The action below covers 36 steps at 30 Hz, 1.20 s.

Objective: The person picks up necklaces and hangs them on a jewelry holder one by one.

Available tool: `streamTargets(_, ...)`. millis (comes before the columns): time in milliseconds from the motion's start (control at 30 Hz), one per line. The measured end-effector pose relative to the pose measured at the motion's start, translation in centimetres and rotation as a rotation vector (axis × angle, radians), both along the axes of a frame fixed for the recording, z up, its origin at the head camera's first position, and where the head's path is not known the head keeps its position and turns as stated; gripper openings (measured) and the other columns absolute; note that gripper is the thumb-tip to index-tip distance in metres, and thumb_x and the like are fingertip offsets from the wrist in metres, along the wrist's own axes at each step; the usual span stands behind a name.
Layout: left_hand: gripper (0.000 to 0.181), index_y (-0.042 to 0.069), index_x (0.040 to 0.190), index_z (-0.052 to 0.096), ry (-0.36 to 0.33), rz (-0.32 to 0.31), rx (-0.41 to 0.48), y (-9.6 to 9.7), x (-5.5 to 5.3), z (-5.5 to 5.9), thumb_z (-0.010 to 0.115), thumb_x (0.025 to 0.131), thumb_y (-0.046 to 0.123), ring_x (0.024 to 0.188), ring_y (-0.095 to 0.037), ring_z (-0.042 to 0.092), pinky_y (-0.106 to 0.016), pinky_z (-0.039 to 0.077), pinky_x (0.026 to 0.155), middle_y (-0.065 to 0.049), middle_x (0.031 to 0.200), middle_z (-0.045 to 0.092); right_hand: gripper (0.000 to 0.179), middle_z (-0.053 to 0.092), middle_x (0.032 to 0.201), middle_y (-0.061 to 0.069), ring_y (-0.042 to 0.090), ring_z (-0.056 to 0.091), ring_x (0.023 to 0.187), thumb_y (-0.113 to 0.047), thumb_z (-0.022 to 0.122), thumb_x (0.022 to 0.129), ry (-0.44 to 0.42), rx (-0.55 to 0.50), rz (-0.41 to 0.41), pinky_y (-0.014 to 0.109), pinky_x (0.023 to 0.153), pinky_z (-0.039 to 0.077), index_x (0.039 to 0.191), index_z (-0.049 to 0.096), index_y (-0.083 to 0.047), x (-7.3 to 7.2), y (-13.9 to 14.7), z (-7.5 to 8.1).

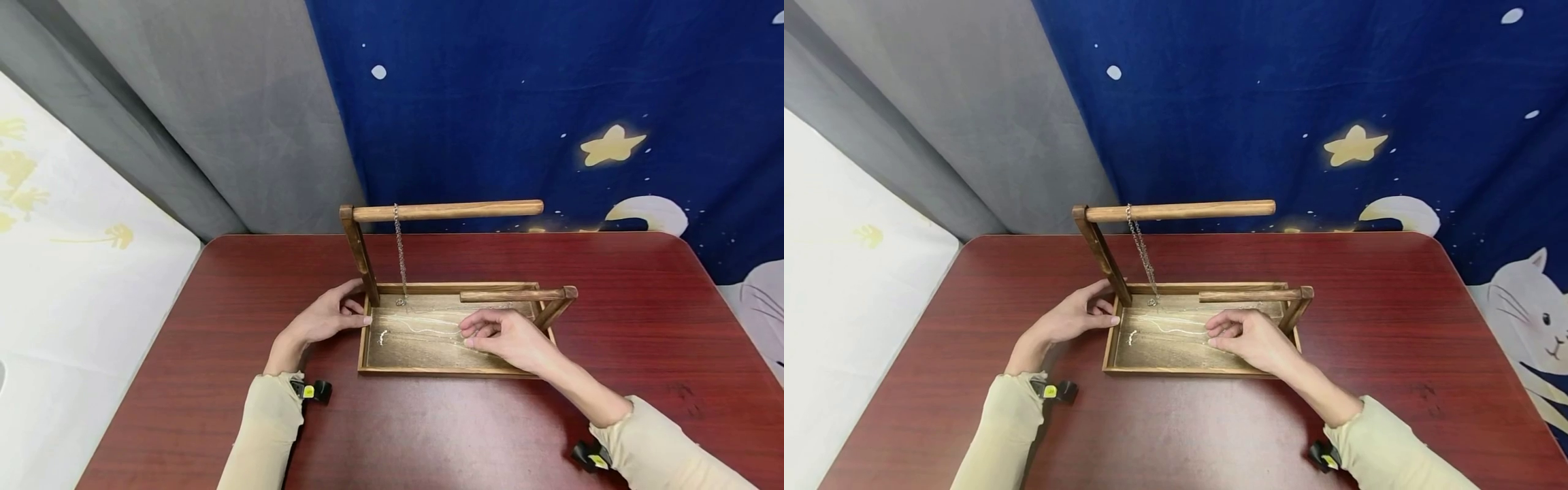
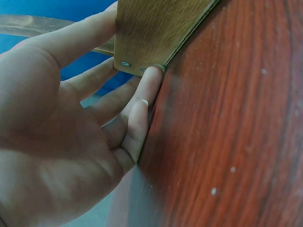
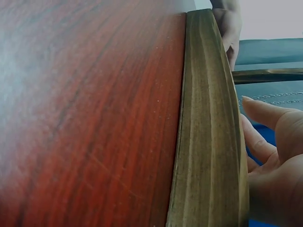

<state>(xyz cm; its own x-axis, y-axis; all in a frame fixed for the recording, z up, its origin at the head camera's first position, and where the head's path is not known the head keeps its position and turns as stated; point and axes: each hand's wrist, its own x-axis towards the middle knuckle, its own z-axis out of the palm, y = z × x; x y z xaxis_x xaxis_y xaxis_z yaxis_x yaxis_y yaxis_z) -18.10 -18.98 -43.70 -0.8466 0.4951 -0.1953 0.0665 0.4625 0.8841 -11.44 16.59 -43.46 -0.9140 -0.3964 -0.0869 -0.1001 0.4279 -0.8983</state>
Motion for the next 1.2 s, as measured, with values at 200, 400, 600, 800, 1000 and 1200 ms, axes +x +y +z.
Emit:
streamTargets(200, 0.079, 0.001, 0.153, 0.032, 0.002, 0.000, -0.007, 0.0, -0.1, 0.0, 0.076, 0.089, 0.011, 0.092, -0.023, 0.063, -0.026, 0.051, 0.077, -0.021, 0.114, 0.064, 0.018, 0.072, 0.092, -0.003, 0.013, 0.066, 0.078, -0.014, 0.076, 0.087, 0.018, 0.050, -0.003, 0.023, 0.069, 0.050, 0.104, 0.074, -0.008, -0.1, -0.1, -0.3)
streamTargets(400, 0.078, 0.001, 0.152, 0.032, 0.006, -0.005, 0.000, 0.1, -0.2, 0.0, 0.076, 0.089, 0.011, 0.092, -0.023, 0.062, -0.026, 0.051, 0.077, -0.022, 0.115, 0.063, 0.017, 0.072, 0.092, -0.004, 0.011, 0.065, 0.077, -0.016, 0.077, 0.087, 0.044, 0.082, -0.021, 0.023, 0.070, 0.051, 0.102, 0.075, -0.010, -0.2, -0.2, -0.6)
streamTargets(600, 0.078, 0.001, 0.152, 0.032, 0.000, 0.007, 0.002, 0.0, -0.2, -0.1, 0.076, 0.088, 0.011, 0.093, -0.023, 0.062, -0.026, 0.051, 0.078, -0.022, 0.117, 0.062, 0.014, 0.069, 0.081, -0.008, 0.008, 0.061, 0.073, -0.019, 0.079, 0.085, 0.083, 0.134, -0.045, 0.023, 0.066, 0.048, 0.099, 0.077, -0.015, -0.1, -0.6, -0.9)
streamTargets(800, 0.079, 0.001, 0.153, 0.031, -0.004, 0.009, 0.001, 0.0, 0.0, -0.1, 0.076, 0.088, 0.012, 0.093, -0.023, 0.063, -0.026, 0.051, 0.078, -0.022, 0.120, 0.061, 0.011, 0.064, 0.074, -0.011, 0.006, 0.058, 0.071, -0.022, 0.082, 0.083, 0.107, 0.181, -0.074, 0.022, 0.064, 0.046, 0.093, 0.078, -0.019, 0.0, -1.1, -1.1)
streamTargets(1000, 0.079, 0.001, 0.153, 0.032, -0.003, 0.009, 0.004, 0.0, 0.0, -0.1, 0.076, 0.088, 0.011, 0.091, -0.023, 0.063, -0.026, 0.051, 0.078, -0.021, 0.113, 0.063, 0.010, 0.064, 0.072, -0.013, 0.005, 0.059, 0.069, -0.023, 0.082, 0.081, 0.119, 0.230, -0.108, 0.023, 0.065, 0.046, 0.090, 0.078, -0.022, 0.1, -1.5, -1.1)
streamTargets(1200, 0.080, 0.001, 0.154, 0.030, 0.002, 0.007, -0.009, 0.0, 0.0, -0.1, 0.076, 0.089, 0.013, 0.092, -0.023, 0.063, -0.027, 0.051, 0.078, -0.021, 0.117, 0.062, 0.010, 0.064, 0.070, -0.015, 0.005, 0.059, 0.068, -0.028, 0.083, 0.080, 0.106, 0.277, -0.135, 0.025, 0.065, 0.045, 0.088, 0.078, -0.024, 0.1, -2.0, -1.0)
